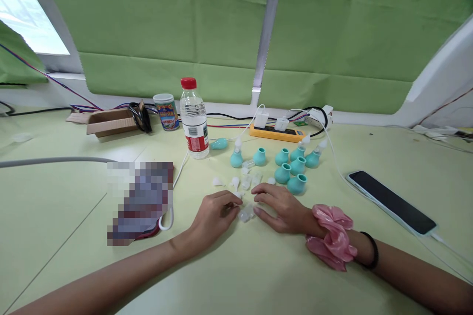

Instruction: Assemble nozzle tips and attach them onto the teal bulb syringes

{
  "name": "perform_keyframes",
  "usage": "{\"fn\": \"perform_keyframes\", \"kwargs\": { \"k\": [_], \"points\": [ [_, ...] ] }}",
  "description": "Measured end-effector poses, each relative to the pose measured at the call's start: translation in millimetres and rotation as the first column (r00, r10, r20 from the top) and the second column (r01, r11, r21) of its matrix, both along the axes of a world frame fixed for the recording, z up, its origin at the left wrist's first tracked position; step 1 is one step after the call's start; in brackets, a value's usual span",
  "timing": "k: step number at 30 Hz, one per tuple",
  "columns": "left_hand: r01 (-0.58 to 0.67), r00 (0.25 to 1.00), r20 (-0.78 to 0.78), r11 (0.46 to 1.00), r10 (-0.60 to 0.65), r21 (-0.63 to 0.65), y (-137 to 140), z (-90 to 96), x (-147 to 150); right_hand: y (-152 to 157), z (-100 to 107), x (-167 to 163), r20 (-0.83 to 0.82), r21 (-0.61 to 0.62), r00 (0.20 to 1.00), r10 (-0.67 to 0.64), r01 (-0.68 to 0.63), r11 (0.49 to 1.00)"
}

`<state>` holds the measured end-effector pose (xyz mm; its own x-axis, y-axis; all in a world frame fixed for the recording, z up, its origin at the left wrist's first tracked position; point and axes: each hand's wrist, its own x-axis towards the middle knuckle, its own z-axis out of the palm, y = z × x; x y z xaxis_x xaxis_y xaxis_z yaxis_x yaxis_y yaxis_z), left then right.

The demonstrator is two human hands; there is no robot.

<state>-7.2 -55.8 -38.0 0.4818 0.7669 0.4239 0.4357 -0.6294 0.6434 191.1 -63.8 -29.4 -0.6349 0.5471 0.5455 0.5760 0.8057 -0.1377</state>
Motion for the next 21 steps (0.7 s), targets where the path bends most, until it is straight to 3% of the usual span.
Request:
{"fn": "perform_keyframes", "kwargs": {
  "k": [6,9,12,17,21],
  "points": [
    [0.007,0.992,0.127,0.989,0.012,-0.147,-1,2.2,1,-8,2,0,0.190,-0.130,0.977,0.092,-0.068,0.989],
    [0.013,0.982,0.185,0.980,0.024,-0.200,-2,1.6,1,-6,-1,-4,0.160,-0.157,0.985,0.060,-0.035,0.987],
    [0.017,0.982,0.190,0.989,0.011,-0.145,-3,2.1,1,-5,-5,-6,0.114,-0.149,0.993,-0.013,0.030,0.988],
    [0.032,0.980,0.193,0.998,-0.042,0.055,-6,4.6,1,-4,-11,-10,0.053,-0.156,0.991,-0.126,0.133,0.979],
    [0.052,0.989,0.131,0.995,-0.063,0.082,-6,4.9,1,-4,-10,-12,0.081,-0.154,0.985,-0.153,0.164,0.974]
  ]
}}
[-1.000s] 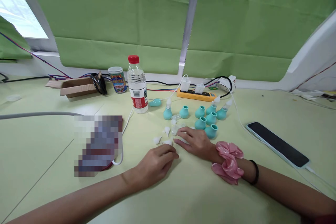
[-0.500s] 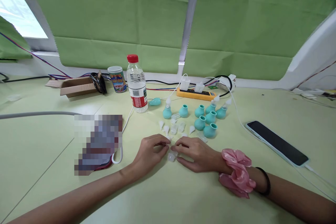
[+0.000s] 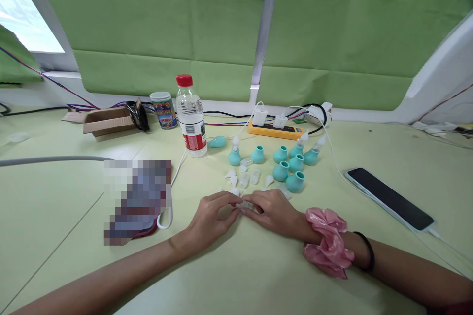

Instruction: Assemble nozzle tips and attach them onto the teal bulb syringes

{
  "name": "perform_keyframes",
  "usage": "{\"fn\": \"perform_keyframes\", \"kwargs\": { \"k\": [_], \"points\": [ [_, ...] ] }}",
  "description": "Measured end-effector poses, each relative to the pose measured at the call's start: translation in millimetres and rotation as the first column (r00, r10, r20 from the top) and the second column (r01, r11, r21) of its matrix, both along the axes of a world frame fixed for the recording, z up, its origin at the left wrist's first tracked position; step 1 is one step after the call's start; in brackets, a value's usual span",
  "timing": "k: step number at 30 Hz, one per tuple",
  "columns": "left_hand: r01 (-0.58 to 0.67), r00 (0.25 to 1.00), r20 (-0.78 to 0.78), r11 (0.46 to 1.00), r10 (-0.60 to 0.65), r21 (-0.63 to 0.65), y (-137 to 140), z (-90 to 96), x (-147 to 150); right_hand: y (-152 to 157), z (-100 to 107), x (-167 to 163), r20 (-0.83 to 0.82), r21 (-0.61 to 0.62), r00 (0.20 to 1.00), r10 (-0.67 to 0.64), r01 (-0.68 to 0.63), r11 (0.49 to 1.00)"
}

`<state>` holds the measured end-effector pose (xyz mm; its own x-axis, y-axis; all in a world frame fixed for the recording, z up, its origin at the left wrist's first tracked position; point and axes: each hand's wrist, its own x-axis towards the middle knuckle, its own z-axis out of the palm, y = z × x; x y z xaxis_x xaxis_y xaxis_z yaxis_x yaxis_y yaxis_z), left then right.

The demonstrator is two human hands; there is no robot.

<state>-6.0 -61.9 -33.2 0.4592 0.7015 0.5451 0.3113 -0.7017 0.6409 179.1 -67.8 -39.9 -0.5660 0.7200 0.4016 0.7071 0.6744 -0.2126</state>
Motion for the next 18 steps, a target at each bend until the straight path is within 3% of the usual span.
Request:
{"fn": "perform_keyframes", "kwargs": {
  "k": [5,18],
  "points": [
    [-0.053,0.998,-0.015,0.999,0.053,0.006,0.6,-1.6,-0.8,-2.0,1.9,-1.0,0.036,-0.035,0.999,0.031,-0.030,0.999],
    [0.042,0.999,0.014,0.999,-0.043,0.031,1.4,-2.0,-0.6,-4.5,-1.8,-5.5,-0.099,-0.115,0.995,0.019,-0.031,0.993]
  ]
}}
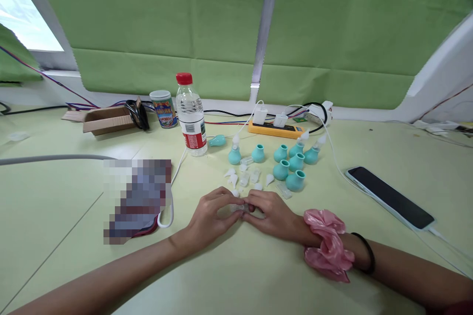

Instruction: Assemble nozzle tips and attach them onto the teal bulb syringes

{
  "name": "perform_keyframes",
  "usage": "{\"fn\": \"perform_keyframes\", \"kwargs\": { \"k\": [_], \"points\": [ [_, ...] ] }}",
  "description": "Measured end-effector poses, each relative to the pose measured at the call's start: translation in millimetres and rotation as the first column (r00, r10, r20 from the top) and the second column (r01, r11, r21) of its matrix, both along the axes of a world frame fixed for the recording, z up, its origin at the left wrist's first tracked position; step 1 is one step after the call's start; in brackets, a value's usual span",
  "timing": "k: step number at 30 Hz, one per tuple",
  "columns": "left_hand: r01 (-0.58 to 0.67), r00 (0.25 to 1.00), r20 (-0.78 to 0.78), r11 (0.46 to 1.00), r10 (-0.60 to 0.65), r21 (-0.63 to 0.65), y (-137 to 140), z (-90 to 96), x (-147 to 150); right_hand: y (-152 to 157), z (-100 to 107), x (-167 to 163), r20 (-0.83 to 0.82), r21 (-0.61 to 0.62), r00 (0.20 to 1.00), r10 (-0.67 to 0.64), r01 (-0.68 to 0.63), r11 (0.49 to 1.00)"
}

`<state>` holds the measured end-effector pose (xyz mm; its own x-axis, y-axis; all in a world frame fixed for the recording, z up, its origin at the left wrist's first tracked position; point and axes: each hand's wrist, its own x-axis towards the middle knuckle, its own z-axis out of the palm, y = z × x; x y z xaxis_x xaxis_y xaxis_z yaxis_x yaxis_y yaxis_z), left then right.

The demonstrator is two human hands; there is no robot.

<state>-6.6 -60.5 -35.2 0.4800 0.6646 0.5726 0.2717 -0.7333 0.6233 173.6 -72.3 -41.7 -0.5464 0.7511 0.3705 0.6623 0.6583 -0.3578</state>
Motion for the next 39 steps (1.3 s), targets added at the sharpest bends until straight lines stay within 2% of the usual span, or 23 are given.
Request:
{"fn": "perform_keyframes", "kwargs": {
  "k": [7,15,21,28,34,39],
  "points": [
    [0.041,0.998,-0.043,0.995,-0.037,0.089,0.8,3.3,2.1,-0.4,2.9,-0.6,-0.004,-0.014,1.000,0.006,-0.006,1.000],
    [0.012,0.995,-0.097,0.996,-0.004,0.086,-0.7,4.5,1.8,-1.8,3.3,-1.0,-0.086,-0.005,0.996,0.009,-0.009,1.000],
    [0.005,0.990,-0.144,0.999,0.002,0.048,0.2,-0.2,0.8,-3.1,0.8,-0.2,-0.220,0.109,0.975,0.013,0.011,0.994],
    [0.014,0.993,-0.114,0.999,-0.011,0.029,0.8,-2.9,0.4,-3.8,2.4,1.1,-0.214,0.144,0.976,0.034,-0.002,0.990],
    [-0.018,0.988,-0.151,1.000,0.020,0.015,0.0,-2.5,-0.5,-3.1,0.8,1.6,-0.200,0.179,0.978,0.052,-0.016,0.984],
    [-0.005,0.988,-0.153,1.000,0.007,0.016,0.3,-3.0,-0.7,-2.7,0.5,2.5,-0.117,0.255,0.991,0.069,-0.037,0.966]
  ]
}}
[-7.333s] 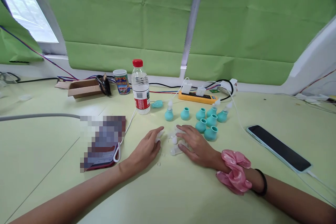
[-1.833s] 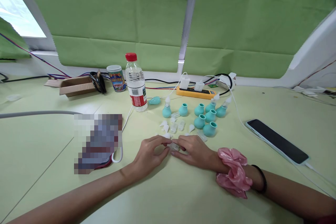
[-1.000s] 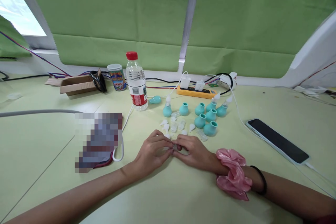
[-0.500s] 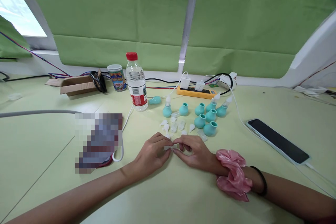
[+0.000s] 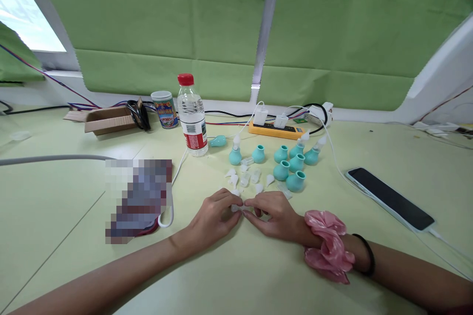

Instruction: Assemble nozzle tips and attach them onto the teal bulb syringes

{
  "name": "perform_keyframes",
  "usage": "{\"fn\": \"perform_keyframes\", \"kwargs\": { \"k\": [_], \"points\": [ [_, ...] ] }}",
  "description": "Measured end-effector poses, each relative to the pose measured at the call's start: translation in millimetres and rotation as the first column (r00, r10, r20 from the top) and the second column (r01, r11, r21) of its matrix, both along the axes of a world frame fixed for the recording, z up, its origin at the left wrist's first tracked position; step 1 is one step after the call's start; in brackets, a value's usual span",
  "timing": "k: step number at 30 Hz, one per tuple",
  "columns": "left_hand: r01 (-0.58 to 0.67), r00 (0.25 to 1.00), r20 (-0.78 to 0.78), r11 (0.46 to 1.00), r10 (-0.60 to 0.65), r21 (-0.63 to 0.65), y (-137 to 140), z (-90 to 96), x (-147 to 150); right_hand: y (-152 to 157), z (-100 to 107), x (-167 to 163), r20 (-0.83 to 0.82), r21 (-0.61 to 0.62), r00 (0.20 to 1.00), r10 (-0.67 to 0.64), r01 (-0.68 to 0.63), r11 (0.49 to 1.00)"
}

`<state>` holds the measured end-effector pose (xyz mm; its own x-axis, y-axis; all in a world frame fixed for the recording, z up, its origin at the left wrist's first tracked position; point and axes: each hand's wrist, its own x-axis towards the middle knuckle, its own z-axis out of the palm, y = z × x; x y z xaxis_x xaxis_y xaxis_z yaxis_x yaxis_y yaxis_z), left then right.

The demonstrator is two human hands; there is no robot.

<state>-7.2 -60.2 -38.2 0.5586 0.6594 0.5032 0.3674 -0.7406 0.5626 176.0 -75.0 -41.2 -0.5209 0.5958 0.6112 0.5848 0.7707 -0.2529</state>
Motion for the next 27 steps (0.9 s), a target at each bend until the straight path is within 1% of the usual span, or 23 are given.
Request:
{"fn": "perform_keyframes", "kwargs": {
  "k": [3,5,9,15,18,20,24,25,27],
  "points": [
    [0.023,0.999,0.025,1.000,-0.022,-0.001,1,-1.5,0,0,1,0,0.085,0.086,0.996,-0.023,0.016,0.996],
    [0.035,0.999,0.036,0.999,-0.035,-0.002,1,-2.6,-1,0,1,0,0.106,0.112,0.994,-0.032,0.020,0.993],
    [0.036,0.999,0.032,0.999,-0.036,-0.007,2,-3.4,-1,0,0,0,0.093,0.112,0.995,-0.020,0.010,0.994],
    [-0.035,0.999,-0.031,0.999,0.034,-0.038,2,-1.0,-2,2,-2,2,0.090,0.125,0.996,-0.021,0.010,0.992],
    [-0.041,0.998,-0.057,0.998,0.038,-0.049,2,-1.1,-3,1,-2,2,0.110,0.133,0.994,-0.008,-0.007,0.991],
    [-0.019,0.998,-0.058,0.999,0.017,-0.036,2,-1.1,-3,0,-3,1,0.090,0.118,0.996,0.003,-0.013,0.993],
    [0.037,0.997,-0.064,0.999,-0.037,0.004,2,1.1,-2,0,-1,1,-0.039,0.052,0.999,-0.007,0.009,0.999],
    [0.050,0.996,-0.078,0.999,-0.049,0.020,2,1.7,-1,1,1,2,-0.059,0.065,0.998,-0.016,0.020,0.998],
    [0.074,0.991,-0.111,0.996,-0.068,0.050,1,2.4,-1,5,11,6,-0.053,0.149,0.998,-0.046,0.053,0.987]
  ]
}}
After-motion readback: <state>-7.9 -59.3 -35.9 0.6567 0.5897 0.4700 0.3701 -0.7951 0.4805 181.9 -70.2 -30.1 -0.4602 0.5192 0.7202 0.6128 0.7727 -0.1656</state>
